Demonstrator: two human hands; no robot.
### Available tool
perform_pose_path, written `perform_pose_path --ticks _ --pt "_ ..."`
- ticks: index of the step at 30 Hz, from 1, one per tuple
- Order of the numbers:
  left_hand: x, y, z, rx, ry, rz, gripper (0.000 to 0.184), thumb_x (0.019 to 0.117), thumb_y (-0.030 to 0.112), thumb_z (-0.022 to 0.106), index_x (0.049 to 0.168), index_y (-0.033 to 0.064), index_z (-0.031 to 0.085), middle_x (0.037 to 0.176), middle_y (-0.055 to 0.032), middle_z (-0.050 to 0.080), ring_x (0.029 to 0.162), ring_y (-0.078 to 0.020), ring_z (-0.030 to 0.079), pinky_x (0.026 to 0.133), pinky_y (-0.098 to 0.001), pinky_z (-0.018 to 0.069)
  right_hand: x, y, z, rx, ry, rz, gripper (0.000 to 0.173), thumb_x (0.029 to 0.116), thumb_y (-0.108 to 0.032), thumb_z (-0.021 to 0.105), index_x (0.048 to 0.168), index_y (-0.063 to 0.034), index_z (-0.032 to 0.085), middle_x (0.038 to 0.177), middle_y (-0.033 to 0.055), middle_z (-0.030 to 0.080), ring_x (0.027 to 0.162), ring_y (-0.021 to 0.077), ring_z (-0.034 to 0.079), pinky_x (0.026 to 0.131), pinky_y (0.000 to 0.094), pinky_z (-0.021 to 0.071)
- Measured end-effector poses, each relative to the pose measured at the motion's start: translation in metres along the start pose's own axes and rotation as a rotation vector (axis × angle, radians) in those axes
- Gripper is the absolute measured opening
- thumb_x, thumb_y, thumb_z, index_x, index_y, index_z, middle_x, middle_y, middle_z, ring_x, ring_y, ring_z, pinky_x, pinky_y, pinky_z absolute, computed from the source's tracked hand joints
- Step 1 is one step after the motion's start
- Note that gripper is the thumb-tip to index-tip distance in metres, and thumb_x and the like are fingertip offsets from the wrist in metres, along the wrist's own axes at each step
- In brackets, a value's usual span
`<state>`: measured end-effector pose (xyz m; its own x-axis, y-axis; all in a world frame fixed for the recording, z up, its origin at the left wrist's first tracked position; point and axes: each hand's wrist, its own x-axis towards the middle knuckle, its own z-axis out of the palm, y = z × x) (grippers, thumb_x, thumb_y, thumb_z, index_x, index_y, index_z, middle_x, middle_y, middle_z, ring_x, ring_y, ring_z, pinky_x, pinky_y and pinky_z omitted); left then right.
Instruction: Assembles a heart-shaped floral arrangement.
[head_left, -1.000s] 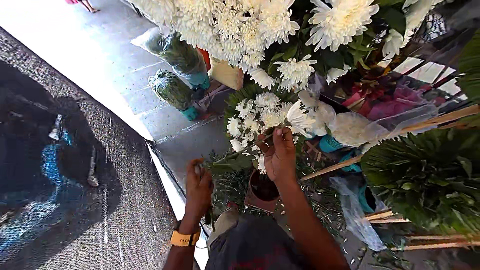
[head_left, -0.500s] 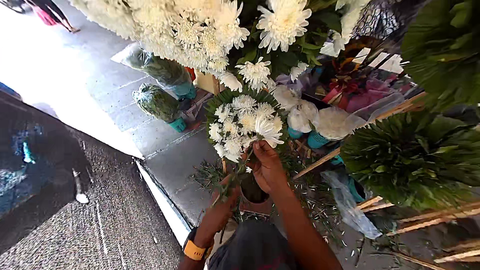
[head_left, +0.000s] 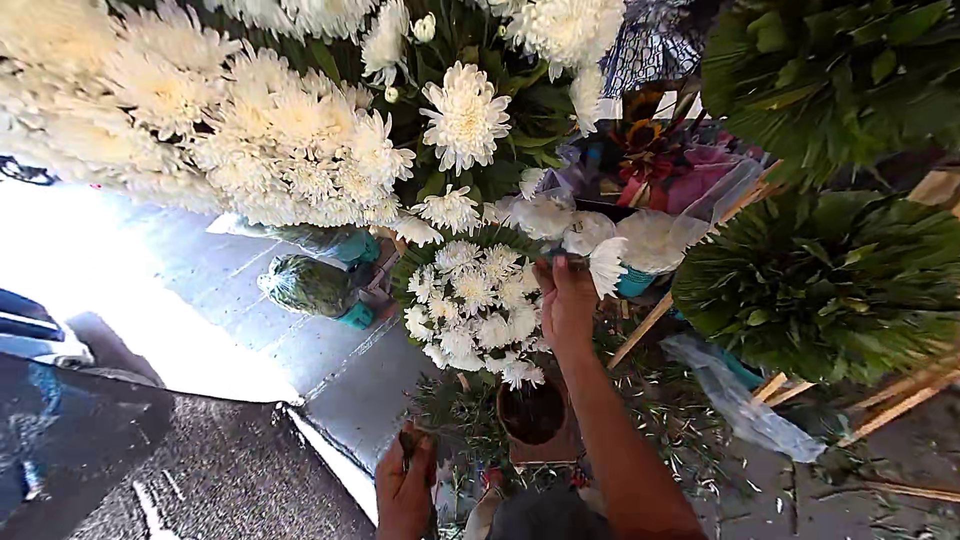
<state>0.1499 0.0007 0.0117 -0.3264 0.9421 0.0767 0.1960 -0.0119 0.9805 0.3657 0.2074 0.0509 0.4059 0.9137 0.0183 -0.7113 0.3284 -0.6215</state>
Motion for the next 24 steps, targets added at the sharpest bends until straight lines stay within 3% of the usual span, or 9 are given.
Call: perform_pose_path --ticks 2,5,8,11,13,16,18,21,24 --pt "-0.002 -0.005 -0.007 0.031 -0.016 -0.059 0.019 0.0996 0.007 0.046 0.095 0.0060 0.065 0.070 0.0050 0.066 0.048 -0.0021 0.051 0.045 -0.0192 0.0451 0.034 0.005 0.013 0.047 0.030 -0.140 0.029 0.1008 -0.011 0.064 0.128 -0.0020 0.056 0.113 0.0088 0.070 0.107 0.0222 0.071 0.098 0.0407 0.0585" --pt "-0.005 -0.008 -0.010 0.014 -0.043 -0.056 0.022 0.1004 0.007 0.048 0.090 0.0079 0.067 0.070 0.0039 0.067 0.047 -0.0020 0.049 0.044 -0.0187 0.0433 0.076 0.032 0.050 0.165 0.099 -0.269 0.031 0.0979 -0.006 0.067 0.125 0.0038 0.054 0.109 0.0149 0.071 0.104 0.0265 0.072 0.094 0.0420 0.0602" --pt "-0.007 -0.009 -0.017 0.006 -0.055 -0.054 0.022 0.1007 0.006 0.048 0.091 0.0094 0.068 0.070 0.0051 0.067 0.048 -0.0015 0.050 0.045 -0.0181 0.0441 0.102 0.058 0.093 0.205 0.129 -0.271 0.037 0.0954 -0.005 0.070 0.127 0.0036 0.054 0.111 0.0161 0.069 0.101 0.0272 0.071 0.089 0.0435 0.0621" --pt "-0.008 -0.012 -0.028 0.003 -0.028 -0.081 0.024 0.1006 0.007 0.048 0.090 0.0112 0.069 0.065 0.0071 0.063 0.047 -0.0014 0.049 0.045 -0.0186 0.0443 0.118 0.078 0.125 -0.008 0.145 -0.363 0.039 0.0940 0.002 0.064 0.131 0.0077 0.051 0.121 0.0203 0.062 0.115 0.0249 0.062 0.099 0.0403 0.0556" --pt "-0.010 -0.015 -0.034 -0.011 -0.008 -0.108 0.025 0.1008 0.006 0.047 0.091 0.0124 0.069 0.065 0.0078 0.064 0.047 -0.0008 0.050 0.046 -0.0181 0.0444 0.120 0.078 0.133 -0.213 0.194 -0.423 0.036 0.0908 0.004 0.063 0.125 0.0120 0.058 0.120 0.0239 0.064 0.118 0.0255 0.060 0.102 0.0379 0.0504" --pt "-0.011 -0.025 -0.046 -0.034 0.004 -0.129 0.025 0.1021 0.007 0.048 0.092 0.0139 0.069 0.064 0.0085 0.062 0.047 -0.0005 0.049 0.046 -0.0185 0.0449 0.123 0.074 0.129 -0.132 0.171 -0.418 0.033 0.0883 0.005 0.065 0.121 0.0087 0.058 0.114 0.0196 0.064 0.111 0.0226 0.063 0.096 0.0388 0.0553" --pt "-0.010 -0.030 -0.050 -0.020 0.016 -0.150 0.024 0.1017 0.007 0.048 0.091 0.0139 0.069 0.064 0.0091 0.063 0.047 -0.0003 0.050 0.047 -0.0186 0.0451 0.126 0.074 0.131 -0.186 0.171 -0.412 0.036 0.0867 0.009 0.061 0.122 0.0109 0.056 0.116 0.0212 0.063 0.112 0.0232 0.061 0.096 0.0379 0.0536" --pt "-0.008 -0.033 -0.051 0.009 0.023 -0.190 0.024 0.1014 0.006 0.047 0.090 0.0114 0.068 0.064 0.0086 0.062 0.048 -0.0007 0.049 0.046 -0.0188 0.0449 0.129 0.077 0.134 -0.390 0.191 -0.463 0.033 0.0888 0.008 0.058 0.122 0.0147 0.059 0.119 0.0253 0.063 0.118 0.0255 0.059 0.102 0.0355 0.0479" --pt "0.001 -0.033 -0.044 0.038 0.033 -0.239 0.022 0.1018 0.008 0.049 0.090 0.0077 0.068 0.062 0.0054 0.060 0.046 -0.0033 0.048 0.044 -0.0205 0.0440 0.138 0.079 0.135 -0.426 0.151 -0.500 0.035 0.0909 0.006 0.060 0.124 0.0136 0.058 0.123 0.0257 0.062 0.124 0.0268 0.057 0.107 0.0355 0.0463"
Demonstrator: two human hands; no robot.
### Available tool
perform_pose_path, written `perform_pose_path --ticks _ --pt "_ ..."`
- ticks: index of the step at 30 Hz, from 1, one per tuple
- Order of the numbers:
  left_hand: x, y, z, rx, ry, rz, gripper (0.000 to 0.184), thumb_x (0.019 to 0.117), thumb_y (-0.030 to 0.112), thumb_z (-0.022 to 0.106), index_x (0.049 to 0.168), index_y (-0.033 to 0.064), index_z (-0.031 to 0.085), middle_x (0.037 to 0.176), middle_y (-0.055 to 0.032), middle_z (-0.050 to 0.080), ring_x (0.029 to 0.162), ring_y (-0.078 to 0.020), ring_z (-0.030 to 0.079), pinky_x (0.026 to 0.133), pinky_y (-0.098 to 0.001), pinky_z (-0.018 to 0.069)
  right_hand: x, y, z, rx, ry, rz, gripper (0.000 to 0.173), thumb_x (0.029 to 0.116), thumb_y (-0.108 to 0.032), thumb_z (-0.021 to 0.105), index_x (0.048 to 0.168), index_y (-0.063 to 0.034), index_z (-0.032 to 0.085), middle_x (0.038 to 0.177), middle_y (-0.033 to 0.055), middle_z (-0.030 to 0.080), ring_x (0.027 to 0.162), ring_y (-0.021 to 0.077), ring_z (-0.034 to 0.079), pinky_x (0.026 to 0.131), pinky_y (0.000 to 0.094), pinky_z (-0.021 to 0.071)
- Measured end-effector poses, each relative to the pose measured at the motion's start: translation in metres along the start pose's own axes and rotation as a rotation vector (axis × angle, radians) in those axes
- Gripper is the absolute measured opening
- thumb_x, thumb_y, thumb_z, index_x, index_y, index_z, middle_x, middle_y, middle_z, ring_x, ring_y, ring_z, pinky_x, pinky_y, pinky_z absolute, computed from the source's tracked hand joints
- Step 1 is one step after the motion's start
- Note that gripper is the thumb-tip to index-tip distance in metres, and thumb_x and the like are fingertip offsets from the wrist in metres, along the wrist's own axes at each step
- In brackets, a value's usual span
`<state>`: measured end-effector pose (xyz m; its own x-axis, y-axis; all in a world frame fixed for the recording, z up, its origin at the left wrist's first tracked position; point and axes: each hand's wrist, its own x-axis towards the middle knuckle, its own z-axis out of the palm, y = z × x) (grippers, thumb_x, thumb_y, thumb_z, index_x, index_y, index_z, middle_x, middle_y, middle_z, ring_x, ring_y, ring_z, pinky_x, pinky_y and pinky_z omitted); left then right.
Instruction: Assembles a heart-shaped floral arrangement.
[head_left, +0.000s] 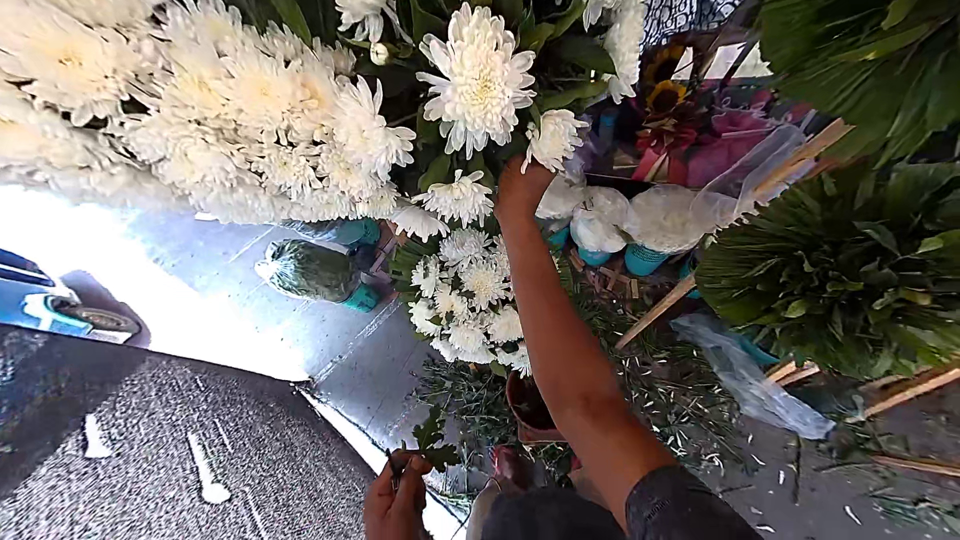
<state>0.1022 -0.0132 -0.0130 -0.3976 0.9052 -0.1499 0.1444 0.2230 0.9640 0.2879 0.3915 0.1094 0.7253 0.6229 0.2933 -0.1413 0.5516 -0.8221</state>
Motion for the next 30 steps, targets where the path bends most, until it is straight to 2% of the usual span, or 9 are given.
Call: perform_pose_path --ticks 4,7,10,13,15,17,21,25,30 --pt "0.016 -0.004 0.005 0.054 -0.026 0.027 0.014 0.0993 0.010 0.054 0.096 0.0066 0.068 0.063 0.0045 0.060 0.044 -0.0042 0.048 0.042 -0.0207 0.0432 0.007 0.000 -0.016 0.328 -0.138 0.143 0.044 0.0870 0.011 0.064 0.129 0.0087 0.051 0.120 0.0197 0.060 0.115 0.0220 0.060 0.098 0.0373 0.0542" --pt "0.025 -0.016 -0.007 0.262 -0.061 0.088 0.017 0.0972 0.017 0.057 0.104 0.0045 0.067 0.075 0.0038 0.063 0.052 -0.0033 0.053 0.048 -0.0215 0.0484 -0.006 0.001 -0.071 0.429 -0.319 0.309 0.050 0.0909 0.004 0.069 0.136 0.0061 0.047 0.121 0.0190 0.064 0.106 0.0271 0.068 0.092 0.0449 0.0607" --pt "0.035 -0.042 -0.026 0.492 -0.072 0.077 0.025 0.0986 0.022 0.054 0.111 0.0053 0.068 0.091 -0.0041 0.064 0.065 -0.0094 0.058 0.057 -0.0285 0.0516 -0.044 0.035 -0.174 0.197 -0.289 0.380 0.042 0.1023 -0.011 0.060 0.141 0.0013 0.048 0.128 0.0158 0.065 0.111 0.0270 0.068 0.091 0.0432 0.0602" --pt "0.053 -0.079 -0.049 0.800 -0.205 -0.114 0.059 0.0995 0.030 0.062 0.152 0.0102 0.045 0.137 -0.0226 0.056 0.098 -0.0333 0.066 0.081 -0.0545 0.0565 -0.100 0.100 -0.282 -0.246 -0.103 0.623 0.036 0.1049 -0.023 0.056 0.135 -0.0027 0.053 0.124 0.0125 0.065 0.105 0.0229 0.068 0.087 0.0414 0.0594" --pt "0.059 -0.105 -0.064 0.987 -0.254 -0.296 0.068 0.0982 0.032 0.067 0.155 0.0091 0.038 0.135 -0.0274 0.057 0.103 -0.0439 0.067 0.086 -0.0668 0.0538 -0.148 0.132 -0.344 -0.547 -0.134 0.823 0.039 0.1060 -0.028 0.053 0.137 -0.0049 0.053 0.126 0.0121 0.064 0.103 0.0209 0.066 0.088 0.0416 0.0575" --pt "0.059 -0.126 -0.073 1.058 -0.317 -0.504 0.061 0.0977 0.025 0.064 0.152 0.0104 0.040 0.123 -0.0264 0.064 0.100 -0.0450 0.067 0.083 -0.0690 0.0528 -0.193 0.163 -0.382 -0.741 -0.171 0.979 0.035 0.1050 -0.023 0.056 0.132 0.0000 0.057 0.117 0.0185 0.064 0.094 0.0257 0.065 0.081 0.0450 0.0566" --pt "0.036 -0.167 -0.073 1.032 -0.452 -0.700 0.044 0.1003 0.015 0.057 0.143 0.0027 0.051 0.127 -0.0269 0.061 0.110 -0.0437 0.064 0.093 -0.0633 0.0513 -0.257 0.223 -0.403 -0.927 -0.318 1.226 0.043 0.1038 -0.022 0.059 0.139 0.0023 0.054 0.130 0.0251 0.062 0.113 0.0352 0.064 0.094 0.0519 0.0539" --pt "0.002 -0.195 -0.074 0.953 -0.513 -0.821 0.056 0.1004 0.014 0.058 0.153 0.0051 0.042 0.139 -0.0244 0.057 0.120 -0.0418 0.061 0.099 -0.0608 0.0494 -0.277 0.289 -0.393 -1.197 -0.579 1.210 0.039 0.1086 -0.018 0.042 0.143 -0.0045 0.056 0.139 0.0238 0.060 0.130 0.0380 0.057 0.109 0.0557 0.0447" --pt "-0.021 -0.212 -0.088 0.994 -0.566 -0.928 0.060 0.0992 0.014 0.059 0.156 0.0069 0.039 0.141 -0.0226 0.057 0.123 -0.0407 0.060 0.102 -0.0608 0.0483 -0.288 0.338 -0.376 -1.018 -0.617 1.260 0.058 0.0969 -0.014 0.070 0.146 0.0064 0.045 0.144 0.0310 0.051 0.134 0.0416 0.050 0.111 0.0559 0.0421"
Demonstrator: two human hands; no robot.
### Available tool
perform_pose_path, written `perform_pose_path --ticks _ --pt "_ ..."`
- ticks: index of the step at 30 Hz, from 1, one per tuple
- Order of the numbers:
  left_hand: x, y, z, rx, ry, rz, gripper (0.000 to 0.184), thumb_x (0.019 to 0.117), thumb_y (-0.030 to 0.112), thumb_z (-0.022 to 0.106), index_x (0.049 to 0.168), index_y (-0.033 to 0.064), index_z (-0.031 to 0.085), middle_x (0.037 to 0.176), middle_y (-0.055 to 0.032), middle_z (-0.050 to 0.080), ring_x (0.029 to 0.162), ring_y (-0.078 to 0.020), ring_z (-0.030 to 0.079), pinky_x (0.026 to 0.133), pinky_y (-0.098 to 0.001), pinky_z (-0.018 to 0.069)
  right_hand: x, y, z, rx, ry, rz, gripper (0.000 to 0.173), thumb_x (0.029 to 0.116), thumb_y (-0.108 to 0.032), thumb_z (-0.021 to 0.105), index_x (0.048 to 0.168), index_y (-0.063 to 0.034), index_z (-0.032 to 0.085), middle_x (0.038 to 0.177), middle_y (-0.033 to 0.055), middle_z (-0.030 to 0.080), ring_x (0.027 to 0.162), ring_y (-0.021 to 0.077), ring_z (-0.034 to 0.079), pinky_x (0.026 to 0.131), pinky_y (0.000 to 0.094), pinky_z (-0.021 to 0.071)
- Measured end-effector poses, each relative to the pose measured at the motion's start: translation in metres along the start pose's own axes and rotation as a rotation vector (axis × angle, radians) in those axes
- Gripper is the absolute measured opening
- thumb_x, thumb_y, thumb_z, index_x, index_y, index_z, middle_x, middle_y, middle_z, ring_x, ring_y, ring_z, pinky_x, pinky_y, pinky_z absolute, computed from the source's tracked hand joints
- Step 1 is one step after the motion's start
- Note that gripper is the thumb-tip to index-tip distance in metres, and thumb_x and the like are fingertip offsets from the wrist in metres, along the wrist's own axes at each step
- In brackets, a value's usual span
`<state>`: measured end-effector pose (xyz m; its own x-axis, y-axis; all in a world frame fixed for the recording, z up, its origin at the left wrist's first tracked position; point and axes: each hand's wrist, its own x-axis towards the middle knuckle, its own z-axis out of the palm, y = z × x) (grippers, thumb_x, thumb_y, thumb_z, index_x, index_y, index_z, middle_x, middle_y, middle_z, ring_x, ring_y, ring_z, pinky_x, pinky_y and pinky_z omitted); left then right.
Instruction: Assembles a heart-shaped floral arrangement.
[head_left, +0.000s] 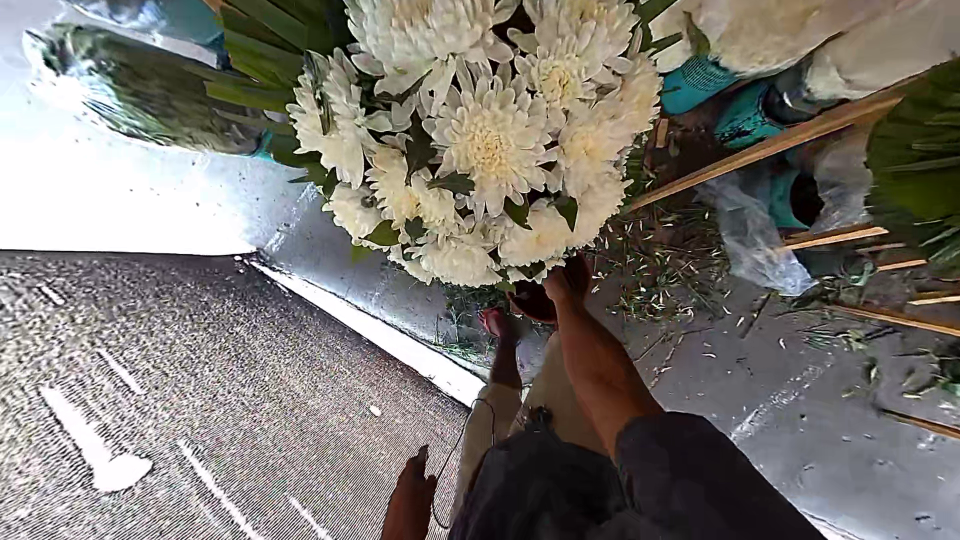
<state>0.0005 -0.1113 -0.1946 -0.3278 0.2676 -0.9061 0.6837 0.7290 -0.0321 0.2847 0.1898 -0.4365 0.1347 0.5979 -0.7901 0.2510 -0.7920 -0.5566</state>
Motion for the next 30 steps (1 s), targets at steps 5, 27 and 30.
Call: perform_pose_path --ticks 5,27,30 --pt "0.011 -0.006 -0.003 0.030 0.025 0.000 0.058 0.0999 0.015 0.058 0.155 0.0106 0.042 0.139 -0.0216 0.059 0.119 -0.0393 0.063 0.099 -0.0598 0.0505 -0.005 0.035 0.008 -0.231 0.136 -0.047 0.039 0.1052 -0.019 0.054 0.135 0.0053 0.057 0.132 0.0295 0.061 0.126 0.0430 0.059 0.107 0.0593 0.0464" --pt "-0.013 0.096 0.040 -0.021 0.187 0.348 0.047 0.1015 0.020 0.058 0.146 0.0081 0.050 0.120 -0.0208 0.066 0.098 -0.0342 0.068 0.088 -0.0560 0.0552 -0.095 0.020 -0.014 0.043 0.298 -0.118 0.038 0.1051 -0.029 0.058 0.123 0.0028 0.069 0.124 0.0233 0.068 0.125 0.0351 0.061 0.112 0.0493 0.0438" --pt "-0.017 0.092 0.050 -0.065 0.263 0.373 0.046 0.1006 0.019 0.059 0.143 0.0063 0.051 0.125 -0.0213 0.063 0.102 -0.0330 0.067 0.088 -0.0537 0.0556 -0.116 0.015 -0.028 0.058 0.321 -0.295 0.028 0.1028 -0.013 0.058 0.120 0.0045 0.070 0.126 0.0255 0.067 0.123 0.0365 0.062 0.109 0.0487 0.0470"
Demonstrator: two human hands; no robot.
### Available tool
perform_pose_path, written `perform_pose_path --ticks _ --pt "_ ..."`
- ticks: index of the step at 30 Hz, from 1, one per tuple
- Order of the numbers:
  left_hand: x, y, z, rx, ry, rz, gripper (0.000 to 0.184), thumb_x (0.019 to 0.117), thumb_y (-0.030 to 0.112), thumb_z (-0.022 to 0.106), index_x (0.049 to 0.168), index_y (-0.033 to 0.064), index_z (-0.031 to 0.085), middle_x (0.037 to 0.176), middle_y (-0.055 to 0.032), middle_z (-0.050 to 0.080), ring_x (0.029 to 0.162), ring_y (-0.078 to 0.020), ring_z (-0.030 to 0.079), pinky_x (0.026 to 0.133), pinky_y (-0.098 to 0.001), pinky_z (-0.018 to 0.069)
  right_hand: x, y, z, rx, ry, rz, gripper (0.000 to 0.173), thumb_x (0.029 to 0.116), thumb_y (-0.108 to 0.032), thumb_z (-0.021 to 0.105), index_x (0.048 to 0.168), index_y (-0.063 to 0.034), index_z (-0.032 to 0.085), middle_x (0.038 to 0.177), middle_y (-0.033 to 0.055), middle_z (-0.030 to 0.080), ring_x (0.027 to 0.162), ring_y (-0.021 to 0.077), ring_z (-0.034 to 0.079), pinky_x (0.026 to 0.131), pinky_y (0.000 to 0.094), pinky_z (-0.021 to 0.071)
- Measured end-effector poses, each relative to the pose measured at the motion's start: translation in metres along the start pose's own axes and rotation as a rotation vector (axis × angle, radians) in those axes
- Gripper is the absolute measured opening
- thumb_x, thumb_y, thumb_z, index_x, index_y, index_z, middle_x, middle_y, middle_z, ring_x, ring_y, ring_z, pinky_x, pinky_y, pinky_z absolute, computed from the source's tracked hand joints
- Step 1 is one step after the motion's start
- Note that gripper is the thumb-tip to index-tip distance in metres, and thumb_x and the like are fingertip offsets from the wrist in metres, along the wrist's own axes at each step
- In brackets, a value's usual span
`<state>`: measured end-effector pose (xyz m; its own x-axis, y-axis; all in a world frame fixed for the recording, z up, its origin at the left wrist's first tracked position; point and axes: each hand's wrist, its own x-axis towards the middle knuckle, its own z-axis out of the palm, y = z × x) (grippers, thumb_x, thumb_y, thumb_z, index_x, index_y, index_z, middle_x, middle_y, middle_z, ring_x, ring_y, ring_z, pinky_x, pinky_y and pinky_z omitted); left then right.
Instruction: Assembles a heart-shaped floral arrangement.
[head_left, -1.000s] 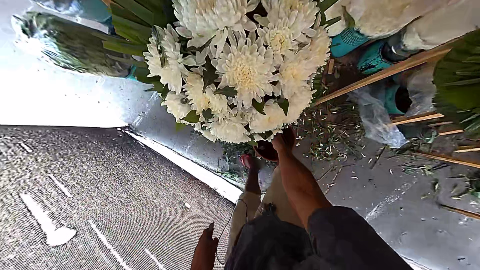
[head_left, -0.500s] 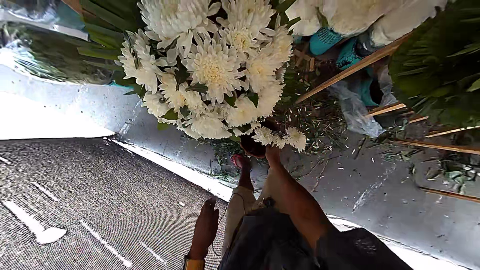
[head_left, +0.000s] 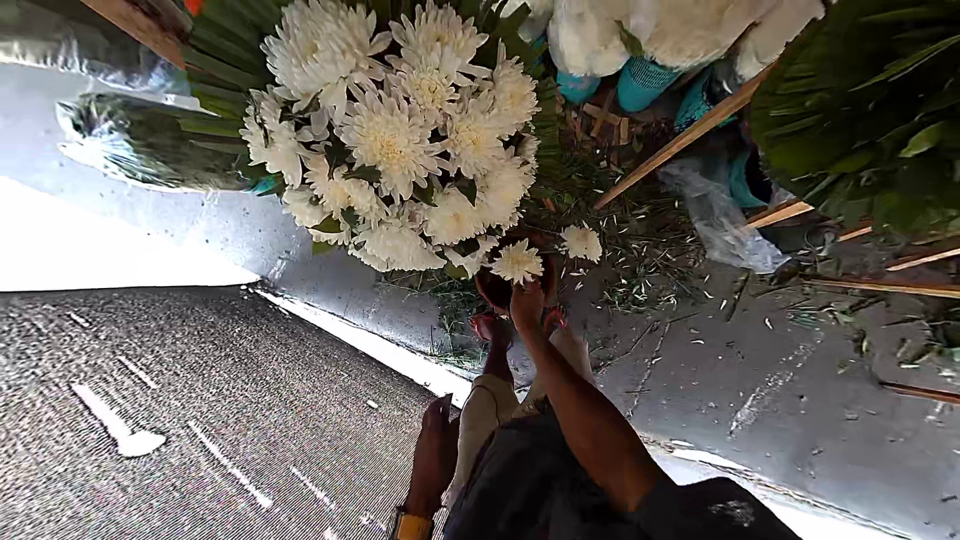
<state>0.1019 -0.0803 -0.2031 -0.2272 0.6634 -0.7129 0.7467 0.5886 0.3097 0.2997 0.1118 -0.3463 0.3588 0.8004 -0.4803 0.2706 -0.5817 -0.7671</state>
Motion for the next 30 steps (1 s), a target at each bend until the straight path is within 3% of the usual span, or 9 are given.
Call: perform_pose_path --ticks 3,5,7,10,16,20,24,27,30 --pt "-0.003 0.011 -0.002 0.031 0.124 0.133 0.037 0.1015 0.015 0.056 0.136 0.0025 0.060 0.123 -0.0207 0.065 0.109 -0.0349 0.066 0.094 -0.0543 0.0542 -0.007 -0.026 -0.036 0.088 0.047 -0.169 0.031 0.1035 -0.017 0.059 0.126 0.0029 0.067 0.126 0.0233 0.067 0.116 0.0330 0.066 0.103 0.0472 0.0525" --pt "-0.002 0.029 -0.011 -0.003 0.200 0.255 0.031 0.0997 0.013 0.054 0.126 0.0015 0.066 0.105 -0.0178 0.070 0.089 -0.0313 0.069 0.080 -0.0532 0.0571 -0.012 -0.045 -0.062 0.138 0.044 -0.271 0.033 0.1040 -0.023 0.060 0.127 -0.0009 0.069 0.120 0.0169 0.072 0.110 0.0254 0.070 0.100 0.0444 0.0557" --pt "-0.002 0.068 -0.030 -0.111 0.225 0.388 0.028 0.1004 0.017 0.052 0.120 0.0039 0.068 0.085 -0.0089 0.067 0.069 -0.0195 0.064 0.066 -0.0423 0.0561 -0.021 -0.064 -0.084 0.160 0.073 -0.374 0.028 0.1029 -0.025 0.062 0.115 -0.0037 0.075 0.102 0.0127 0.075 0.096 0.0223 0.072 0.091 0.0457 0.0580" --pt "-0.011 0.145 -0.067 -0.361 0.137 0.508 0.032 0.1019 0.026 0.055 0.122 0.0036 0.067 0.088 -0.0040 0.068 0.071 -0.0112 0.063 0.067 -0.0329 0.0557 -0.043 -0.091 -0.111 0.221 0.076 -0.543 0.022 0.1026 -0.018 0.061 0.107 0.0001 0.073 0.095 0.0112 0.074 0.088 0.0179 0.072 0.086 0.0401 0.0610" --pt "-0.053 0.247 -0.084 -0.986 -0.135 0.618 0.021 0.1000 0.021 0.063 0.101 0.0007 0.068 0.069 -0.0010 0.060 0.049 -0.0092 0.051 0.046 -0.0251 0.0479 -0.097 -0.121 -0.152 0.118 0.179 -0.736 0.019 0.0937 -0.008 0.065 0.104 0.0065 0.073 0.100 0.0204 0.073 0.097 0.0277 0.072 0.091 0.0447 0.0587" --pt "-0.072 0.267 -0.072 -1.201 -0.120 0.627 0.014 0.1023 0.008 0.056 0.097 -0.0027 0.063 0.066 -0.0041 0.059 0.049 -0.0098 0.052 0.045 -0.0236 0.0477 -0.104 -0.122 -0.168 0.095 0.281 -0.765 0.019 0.0918 -0.006 0.067 0.102 0.0080 0.073 0.097 0.0211 0.074 0.093 0.0294 0.073 0.088 0.0447 0.0596" --pt "-0.080 0.249 -0.066 -1.029 -0.067 0.784 0.014 0.1006 0.008 0.057 0.091 0.0018 0.065 0.067 -0.0004 0.062 0.049 -0.0064 0.052 0.045 -0.0208 0.0466 -0.093 -0.124 -0.199 0.069 0.377 -0.731 0.021 0.0980 -0.010 0.062 0.101 0.0057 0.075 0.093 0.0182 0.072 0.088 0.0248 0.072 0.084 0.0412 0.0594" --pt "-0.079 0.250 -0.073 -0.850 0.006 0.825 0.015 0.0989 0.019 0.064 0.097 0.0047 0.066 0.068 0.0020 0.059 0.048 -0.0068 0.050 0.045 -0.0223 0.0457 -0.097 -0.131 -0.217 0.074 0.432 -0.760 0.021 0.0967 -0.010 0.062 0.096 0.0059 0.075 0.088 0.0171 0.073 0.085 0.0225 0.072 0.081 0.0384 0.0594" --pt "-0.075 0.269 -0.091 -0.770 -0.082 0.845 0.038 0.0981 0.028 0.064 0.125 0.0016 0.062 0.085 -0.0001 0.062 0.055 -0.0076 0.052 0.050 -0.0235 0.0489 -0.102 -0.132 -0.223 0.125 0.405 -0.816 0.019 0.0926 -0.006 0.063 0.100 0.0073 0.075 0.095 0.0196 0.074 0.093 0.0249 0.073 0.088 0.0399 0.0592"
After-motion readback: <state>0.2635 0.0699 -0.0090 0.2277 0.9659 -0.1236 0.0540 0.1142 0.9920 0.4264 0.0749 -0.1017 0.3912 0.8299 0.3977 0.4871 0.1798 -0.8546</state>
